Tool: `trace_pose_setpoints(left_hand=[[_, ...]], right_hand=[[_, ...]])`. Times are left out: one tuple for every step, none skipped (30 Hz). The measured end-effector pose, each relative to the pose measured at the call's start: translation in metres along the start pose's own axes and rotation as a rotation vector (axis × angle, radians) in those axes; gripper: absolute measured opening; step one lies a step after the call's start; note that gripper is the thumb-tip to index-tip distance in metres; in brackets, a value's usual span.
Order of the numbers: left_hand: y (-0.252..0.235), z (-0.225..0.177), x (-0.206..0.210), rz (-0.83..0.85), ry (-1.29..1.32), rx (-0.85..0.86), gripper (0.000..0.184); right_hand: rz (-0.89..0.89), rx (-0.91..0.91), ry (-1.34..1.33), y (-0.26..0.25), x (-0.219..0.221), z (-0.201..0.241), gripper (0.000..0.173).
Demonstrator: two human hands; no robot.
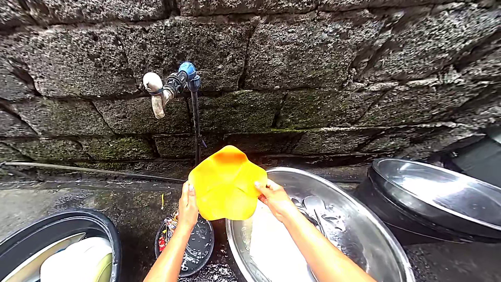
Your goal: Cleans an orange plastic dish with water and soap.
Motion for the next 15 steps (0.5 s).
trace_pose_setpoints(left_hand=[[-0.0001,0.0002,-0.0003,-0.001,-0.006,-0.001,0.057],[-0.0002,0.0004,-0.0005,-0.003,-0.012,-0.001,0.058],[-0.0002,0.0013,-0.0006,-0.004,-0.018,-0.002,0.058],[-0.0002,0.0022,-0.0006,-0.003,-0.022,-0.003,0.059],[-0.0004,0.0030,-0.0006,-0.002,-0.023,-0.001,0.059],[-0.0004,0.0037,-0.0004,0.004,-0.021,0.001,0.059],[-0.0003,0.0045,0.0002,0.011,-0.018,0.000,0.060],[-0.0003,0.0055,0.0009,0.021,-0.015,-0.002,0.060],[-0.0005,0.0069,0.0016,0.030,-0.016,-0.006,0.061],[-0.0006,0.0084,0.0020,0.040,-0.022,-0.013,0.061],[-0.0004,0.0096,0.0023,0.048,-0.028,-0.019,0.061],[-0.0004,0.0099,0.0024,0.053,-0.034,-0.021,0.059],[-0.0005,0.0093,0.0026,0.051,-0.036,-0.017,0.055],[-0.0007,0.0087,0.0029,0.049,-0.047,-0.011,0.051],[-0.0011,0.0085,0.0035,0.046,-0.051,-0.009,0.050]], right_hand=[[0.000,-0.009,0.002,-0.0003,0.0001,0.0003,0.019],[0.000,-0.015,0.002,-0.0007,0.0001,0.0005,0.019],[0.000,-0.019,0.000,-0.0007,0.0000,0.0007,0.020],[-0.001,-0.021,-0.003,-0.0005,-0.0001,0.0010,0.020],[-0.003,-0.025,-0.002,-0.0003,-0.0002,0.0016,0.019],[-0.006,-0.031,0.001,-0.0005,-0.0006,0.0018,0.019],[-0.007,-0.039,0.002,-0.0011,-0.0014,0.0017,0.018],[-0.007,-0.044,0.004,-0.0019,-0.0023,0.0014,0.018],[-0.010,-0.047,0.006,-0.0025,-0.0032,0.0012,0.018],[-0.013,-0.051,0.011,-0.0026,-0.0039,0.0015,0.017],[-0.016,-0.055,0.016,-0.0025,-0.0041,0.0018,0.017],[-0.018,-0.058,0.018,-0.0024,-0.0041,0.0020,0.017],[-0.019,-0.061,0.018,-0.0023,-0.0038,0.0022,0.016],[-0.021,-0.060,0.014,-0.0021,-0.0037,0.0020,0.016],[-0.024,-0.060,0.008,-0.0024,-0.0034,0.0015,0.017]])
Point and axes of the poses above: each hand's wrist, its own y-axis away from the middle knuckle, its own x-axis out of the palm, z = x × y, the point moved 7 cm from there along -y, towards the middle knuckle, and after that the axes turned 7 degrees about x, right-handed, at the moved point
